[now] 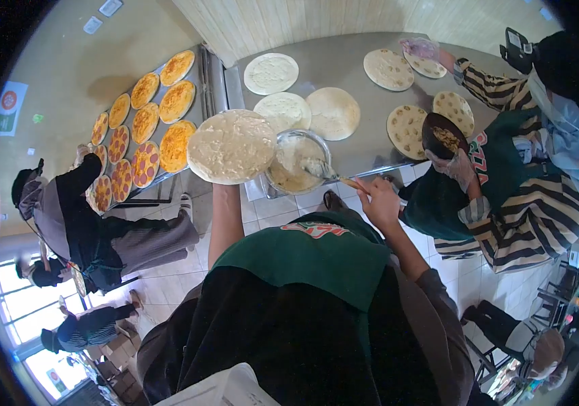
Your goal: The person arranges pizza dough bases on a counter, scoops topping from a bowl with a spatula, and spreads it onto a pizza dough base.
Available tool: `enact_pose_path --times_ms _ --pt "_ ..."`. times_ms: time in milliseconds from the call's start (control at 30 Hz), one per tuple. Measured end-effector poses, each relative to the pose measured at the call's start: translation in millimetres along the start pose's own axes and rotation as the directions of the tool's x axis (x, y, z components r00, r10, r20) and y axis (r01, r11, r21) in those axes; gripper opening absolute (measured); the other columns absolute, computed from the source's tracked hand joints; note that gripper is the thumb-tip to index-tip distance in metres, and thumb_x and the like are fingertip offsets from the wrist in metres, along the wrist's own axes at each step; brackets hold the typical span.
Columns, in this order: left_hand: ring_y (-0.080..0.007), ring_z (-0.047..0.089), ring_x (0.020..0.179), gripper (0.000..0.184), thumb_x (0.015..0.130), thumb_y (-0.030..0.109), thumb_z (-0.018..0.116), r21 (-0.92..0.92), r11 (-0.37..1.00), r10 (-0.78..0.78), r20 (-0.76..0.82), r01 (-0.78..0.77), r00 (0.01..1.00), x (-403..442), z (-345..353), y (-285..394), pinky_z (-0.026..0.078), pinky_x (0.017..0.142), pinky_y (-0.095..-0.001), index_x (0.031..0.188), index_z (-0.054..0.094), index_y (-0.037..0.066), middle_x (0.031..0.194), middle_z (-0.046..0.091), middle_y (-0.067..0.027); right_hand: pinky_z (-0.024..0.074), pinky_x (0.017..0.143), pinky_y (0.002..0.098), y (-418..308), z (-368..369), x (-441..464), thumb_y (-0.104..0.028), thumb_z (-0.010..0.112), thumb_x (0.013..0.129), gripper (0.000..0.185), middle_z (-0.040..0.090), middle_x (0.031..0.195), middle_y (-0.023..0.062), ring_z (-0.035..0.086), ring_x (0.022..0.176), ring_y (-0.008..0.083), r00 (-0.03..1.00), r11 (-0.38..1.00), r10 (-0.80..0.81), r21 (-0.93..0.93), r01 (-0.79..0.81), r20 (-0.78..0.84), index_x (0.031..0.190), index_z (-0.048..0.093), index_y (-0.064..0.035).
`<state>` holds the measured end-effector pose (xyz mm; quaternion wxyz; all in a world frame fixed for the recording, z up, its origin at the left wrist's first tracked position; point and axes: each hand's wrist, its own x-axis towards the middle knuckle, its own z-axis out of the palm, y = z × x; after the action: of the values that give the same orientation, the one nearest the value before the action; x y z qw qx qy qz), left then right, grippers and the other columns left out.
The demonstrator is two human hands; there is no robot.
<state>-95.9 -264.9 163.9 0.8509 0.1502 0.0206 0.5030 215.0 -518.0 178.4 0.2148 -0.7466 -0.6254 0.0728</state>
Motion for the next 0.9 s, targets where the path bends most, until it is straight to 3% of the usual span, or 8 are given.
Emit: enact_pose_path --times_ms 267,433,533,567,667,767,900 --pt "-0.0333 0.051 0.124 0.061 0.09 0.057 0.05 0.004 1.0 0.006 -0.026 -0.006 1.0 -2 1 -1 0.045 0.101 -0.0528 0.135 0.048 0.015 0.137 0.052 -0.0105 0.0505 0.07 0.039 -5 -61 29 -0.02 0.068 0.081 0.029 0.056 0.086 0.0083 0.058 0.087 0.026 0.987 0.952 -0.118 -0.269 0.144 0.108 0.109 0.07 -0.0144" --pt "-0.0333 0.051 0.124 0.061 0.09 0.056 0.05 0.028 0.999 0.033 -0.017 -0.033 0.999 -1 -3 0 0.046 0.101 -0.0529 0.135 0.048 0.015 0.137 0.052 -0.0106 0.0511 0.074 0.0385 -14 -111 44 -0.026 0.065 0.084 0.028 0.061 0.089 0.0083 0.062 0.087 0.0254 0.975 0.923 0.03 -0.38 0.057 0.22 0.11 0.071 -0.0175" --pt "-0.0337 0.05 0.124 0.063 0.09 0.057 0.049 0.065 0.997 0.049 -0.027 -0.047 0.998 -1 -8 -1 0.045 0.101 -0.0531 0.136 0.047 0.014 0.138 0.051 -0.0116 0.0494 0.071 0.0371 -14 -110 58 -0.031 0.063 0.087 0.03 0.064 0.082 0.0094 0.063 0.078 0.025 0.934 0.971 0.224 0.022 -0.239 0.277 0.114 0.07 -0.0188" --pt "-0.0341 0.05 0.125 0.064 0.09 0.058 0.048 0.07 0.997 0.049 -0.063 -0.045 0.997 -1 -7 -4 0.045 0.102 -0.0533 0.137 0.046 0.014 0.139 0.05 -0.0123 0.0443 0.062 0.03 3 -87 61 -0.031 0.06 0.092 0.032 0.062 0.071 0.0056 0.058 0.063 0.0176 0.953 0.92 0.151 0.315 -0.233 0.262 0.117 0.069 -0.0125" --pt "-0.0347 0.048 0.127 0.067 0.09 0.059 0.047 0.081 0.996 0.055 -0.136 -0.044 0.989 -2 -1 -13 0.044 0.103 -0.0535 0.139 0.044 0.013 0.141 0.048 -0.0131 0.0364 0.056 0.0226 10 -23 80 -0.03 0.059 0.096 0.034 0.054 0.067 -0.0021 0.047 0.06 0.0077 0.886 0.469 0.193 0.753 -0.461 0.422 0.117 0.067 -0.005" --pt "-0.0351 0.048 0.127 0.068 0.09 0.06 0.046 0.09 0.995 0.057 -0.148 -0.044 0.987 -2 7 -20 0.044 0.103 -0.0535 0.139 0.043 0.013 0.142 0.047 -0.0134 0.0309 0.053 0.0189 -24 6 96 -0.028 0.057 0.098 0.035 0.047 0.068 -0.0064 0.039 0.06 0.0035 0.908 0.304 0.194 0.857 -0.415 0.371 0.117 0.066 -0.0001" --pt "-0.0355 0.047 0.128 0.069 0.09 0.061 0.045 0.091 0.994 0.072 -0.122 -0.061 0.99 4 14 -25 0.043 0.104 -0.0536 0.14 0.042 0.013 0.143 0.046 -0.0139 0.0335 0.056 0.0197 -30 21 94 -0.027 0.059 0.097 0.035 0.049 0.071 -0.006 0.041 0.063 0.004 0.945 0.282 0.161 0.905 -0.32 0.284 0.119 0.065 -0.001"
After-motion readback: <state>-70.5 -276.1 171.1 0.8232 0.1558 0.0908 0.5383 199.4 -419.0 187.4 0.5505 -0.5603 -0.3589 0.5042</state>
